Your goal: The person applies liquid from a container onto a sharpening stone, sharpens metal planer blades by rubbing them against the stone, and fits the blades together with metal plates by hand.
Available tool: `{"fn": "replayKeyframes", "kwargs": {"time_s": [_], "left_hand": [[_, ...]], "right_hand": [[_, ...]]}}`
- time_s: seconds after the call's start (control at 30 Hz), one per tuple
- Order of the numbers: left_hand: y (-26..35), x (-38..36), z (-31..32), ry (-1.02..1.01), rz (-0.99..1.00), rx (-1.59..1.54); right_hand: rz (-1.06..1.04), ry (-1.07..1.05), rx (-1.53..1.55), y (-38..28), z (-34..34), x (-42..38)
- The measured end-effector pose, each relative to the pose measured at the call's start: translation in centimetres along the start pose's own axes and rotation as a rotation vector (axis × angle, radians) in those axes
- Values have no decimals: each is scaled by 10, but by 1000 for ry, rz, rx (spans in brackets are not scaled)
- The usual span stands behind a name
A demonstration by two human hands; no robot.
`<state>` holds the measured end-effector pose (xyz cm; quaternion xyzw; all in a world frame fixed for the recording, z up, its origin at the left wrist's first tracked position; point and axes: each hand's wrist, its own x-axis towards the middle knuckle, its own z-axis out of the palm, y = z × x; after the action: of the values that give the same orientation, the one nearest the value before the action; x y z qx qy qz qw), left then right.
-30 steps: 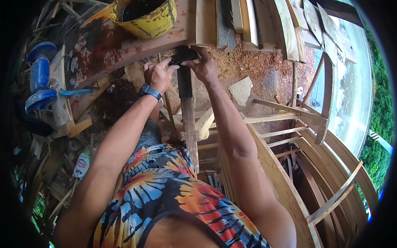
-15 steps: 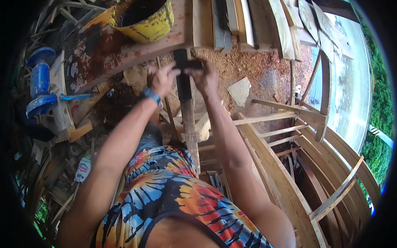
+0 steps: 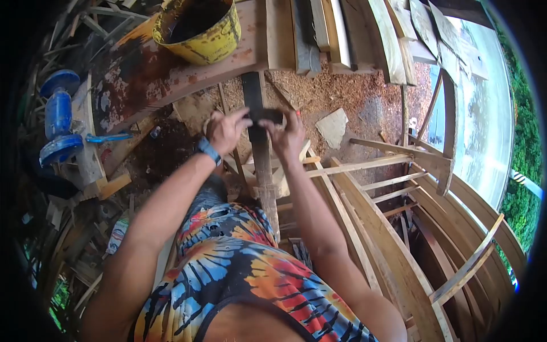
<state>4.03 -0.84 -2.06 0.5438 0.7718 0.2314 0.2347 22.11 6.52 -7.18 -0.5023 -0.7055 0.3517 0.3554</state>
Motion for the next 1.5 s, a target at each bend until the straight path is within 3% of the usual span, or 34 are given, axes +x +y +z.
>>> {"fn": "replayKeyframes", "kwargs": {"time_s": [0.07, 0.13, 0.17, 0.23, 0.3, 0.33, 0.4, 0.5, 0.53, 0.6, 0.7, 0.73, 0.77, 0.87, 0.93, 0.97, 1.0, 1.07, 1.1, 1.2, 1.27, 1.4, 1.5], "left_hand": [[-19, 6, 12, 106, 196, -34], [-6, 38, -8, 10, 83, 24], [-30, 66, 6, 101, 213, -22], [-23, 86, -2, 86, 172, -33], [-14, 78, -10, -5, 38, -66], [-26, 60, 9, 126, 185, -117], [-21, 15, 11, 31, 98, -214], [-18, 20, 4, -76, 23, -209], [-13, 39, -8, -97, 42, -90], [-38, 84, 9, 88, 253, -103], [-25, 80, 0, 32, 76, -156], [-33, 63, 12, 104, 120, -161], [-12, 38, -5, -8, -21, -130], [-20, 0, -6, -100, -42, -152], [-20, 23, -12, -59, -29, -26], [-25, 44, -13, -58, -124, -163], [-48, 66, -2, 87, 75, -125], [-43, 72, -10, 117, 91, -195], [-41, 67, -8, 104, 45, -202], [-19, 4, 6, 124, -146, -216], [-6, -19, 3, 54, -258, -196], [-34, 29, 22, 320, -119, -419], [-34, 52, 3, 258, -108, -364]], "right_hand": [[61, 22, -45, 1, 7, 5], [121, 33, -50, -8, 11, 28], [108, 49, -35, -7, 20, 51], [88, 53, -26, -9, 19, 61], [95, 27, -27, -16, 16, 59], [107, 58, 80, -24, 9, 42], [-1, 80, -139, -16, -4, 0], [60, 95, -76, -8, 3, -4], [99, 107, -96, 1, 15, 13], [119, 74, -44, -15, 20, 57], [55, 11, -137, -10, 17, 59], [64, -52, -98, -5, 9, 45], [14, -67, -128, -6, -5, 21], [3, -158, -178, -4, -11, 6], [-46, -162, -241, -1, -4, 16], [-62, -124, -214, -2, 9, 35], [-86, -81, -187, -3, 21, 53], [7, -105, -102, -1, 28, 61], [57, -111, -59, -1, 28, 61], [-151, -148, -229, 13, 10, 23], [-88, -290, -174, -8, -14, 4], [-114, -176, -256, 1, 26, 44], [-8, -227, -151, -10, 36, 69]]}}
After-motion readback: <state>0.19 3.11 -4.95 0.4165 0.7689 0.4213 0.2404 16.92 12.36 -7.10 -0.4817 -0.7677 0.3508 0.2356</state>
